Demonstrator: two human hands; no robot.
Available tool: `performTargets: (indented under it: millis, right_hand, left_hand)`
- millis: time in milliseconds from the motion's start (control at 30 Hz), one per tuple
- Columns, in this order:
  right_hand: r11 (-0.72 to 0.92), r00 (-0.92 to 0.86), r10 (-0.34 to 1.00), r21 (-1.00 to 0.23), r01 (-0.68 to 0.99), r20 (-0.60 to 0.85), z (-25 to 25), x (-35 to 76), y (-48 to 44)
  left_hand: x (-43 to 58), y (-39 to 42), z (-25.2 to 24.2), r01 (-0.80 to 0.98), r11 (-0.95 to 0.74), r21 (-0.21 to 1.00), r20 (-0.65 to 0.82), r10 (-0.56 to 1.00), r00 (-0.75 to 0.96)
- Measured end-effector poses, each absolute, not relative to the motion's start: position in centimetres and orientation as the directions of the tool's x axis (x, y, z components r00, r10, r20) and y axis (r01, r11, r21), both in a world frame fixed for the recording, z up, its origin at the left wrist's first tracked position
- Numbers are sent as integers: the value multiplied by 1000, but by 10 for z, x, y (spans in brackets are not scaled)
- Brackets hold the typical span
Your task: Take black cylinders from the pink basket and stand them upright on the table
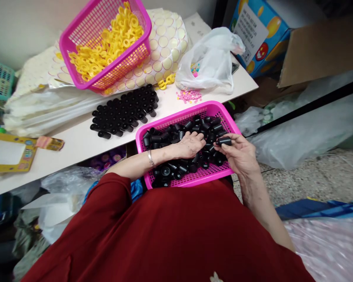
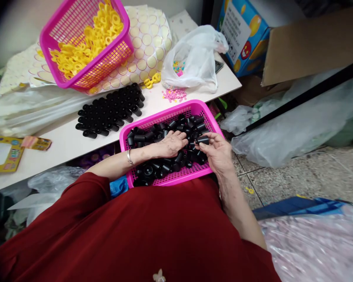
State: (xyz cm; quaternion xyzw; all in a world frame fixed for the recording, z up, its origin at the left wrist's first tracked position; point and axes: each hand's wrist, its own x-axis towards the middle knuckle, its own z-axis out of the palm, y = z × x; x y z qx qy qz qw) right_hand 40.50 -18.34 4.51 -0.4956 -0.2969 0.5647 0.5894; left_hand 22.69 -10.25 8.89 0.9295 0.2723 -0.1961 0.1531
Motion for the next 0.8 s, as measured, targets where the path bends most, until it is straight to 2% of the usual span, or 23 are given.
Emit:
performTargets:
  millis: [67, 167, 300, 400, 500, 633, 800]
  right_hand:
    - [-111, 243, 950, -937, -331, -199, 42, 402, -183]
    - [-86, 312, 937, -969, -230, -157, 37, 396, -181]
    - [-78, 314, 943, -991, -108, -109, 36, 393, -181]
    - [-57, 266, 962, -998, -30, -63, 38, 392, -183]
    - [-40, 206, 978, -998, 46, -30, 39, 391, -186]
    - [0, 193, 981, -983, 186, 36, 38, 389, -188]
    - [93, 153, 973, -905, 415, 171, 47, 389, -188]
  left_hand:
    - [224, -101, 84, 539, -805, 247, -408, 418, 812]
    - [221, -96, 69, 546, -728, 414, -323, 443, 836]
    - [221, -88, 53, 546, -451, 706, -236, 576, 782]
    - [222, -87, 53, 448, -311, 838, -180, 618, 765]
    - [222, -89, 60, 403, -298, 865, -136, 633, 762]
    - [221, -95, 66, 414, -339, 845, -117, 638, 761]
    - [216, -97, 67, 430, -375, 821, -107, 638, 763]
